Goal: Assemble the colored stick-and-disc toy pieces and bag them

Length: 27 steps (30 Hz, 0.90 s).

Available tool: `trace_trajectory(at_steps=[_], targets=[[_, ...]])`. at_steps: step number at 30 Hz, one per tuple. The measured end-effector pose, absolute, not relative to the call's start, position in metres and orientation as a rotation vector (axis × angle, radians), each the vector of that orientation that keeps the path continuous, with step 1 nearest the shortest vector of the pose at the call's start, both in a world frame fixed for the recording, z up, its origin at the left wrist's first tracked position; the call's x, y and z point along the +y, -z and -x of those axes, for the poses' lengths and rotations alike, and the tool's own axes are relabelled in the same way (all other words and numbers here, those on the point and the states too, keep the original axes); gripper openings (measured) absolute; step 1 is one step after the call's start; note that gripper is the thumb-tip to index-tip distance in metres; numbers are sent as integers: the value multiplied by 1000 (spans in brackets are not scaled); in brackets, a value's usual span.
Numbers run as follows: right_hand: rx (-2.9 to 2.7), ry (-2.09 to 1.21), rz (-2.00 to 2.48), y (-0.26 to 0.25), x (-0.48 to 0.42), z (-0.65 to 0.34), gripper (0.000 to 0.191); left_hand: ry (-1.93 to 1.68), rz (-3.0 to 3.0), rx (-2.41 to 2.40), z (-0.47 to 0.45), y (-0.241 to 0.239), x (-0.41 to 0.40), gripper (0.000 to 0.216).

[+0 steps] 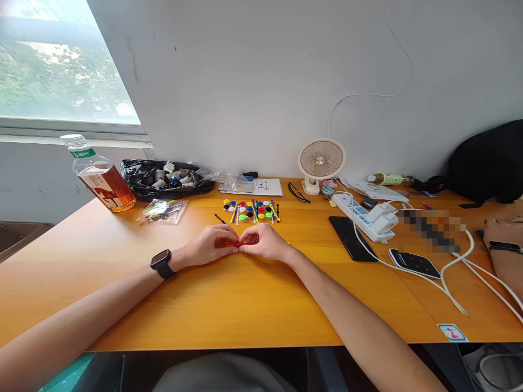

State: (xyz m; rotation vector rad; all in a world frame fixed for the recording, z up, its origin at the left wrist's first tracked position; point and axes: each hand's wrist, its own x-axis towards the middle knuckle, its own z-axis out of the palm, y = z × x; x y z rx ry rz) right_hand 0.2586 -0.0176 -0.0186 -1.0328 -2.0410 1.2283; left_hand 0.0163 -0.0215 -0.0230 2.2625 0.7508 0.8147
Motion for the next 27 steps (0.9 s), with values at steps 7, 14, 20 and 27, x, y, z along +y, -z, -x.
trace_trajectory(at_steps=[7,14,20,27], targets=[[-2059,-1174,1054,20,-16,-259,33,-850,-2256,791,-18,24,-21,24],[-2079,-1217,1059,14,-17,-260,35,-802,-2240,752,-17,20,-24,22],[-2088,-1192,1058,16,-17,-260,31,-795,-2213,761,-17,22,-22,20],[-2144,-1118,1075,21,-16,-257,24,-740,-2267,769,-17,22,-18,13]])
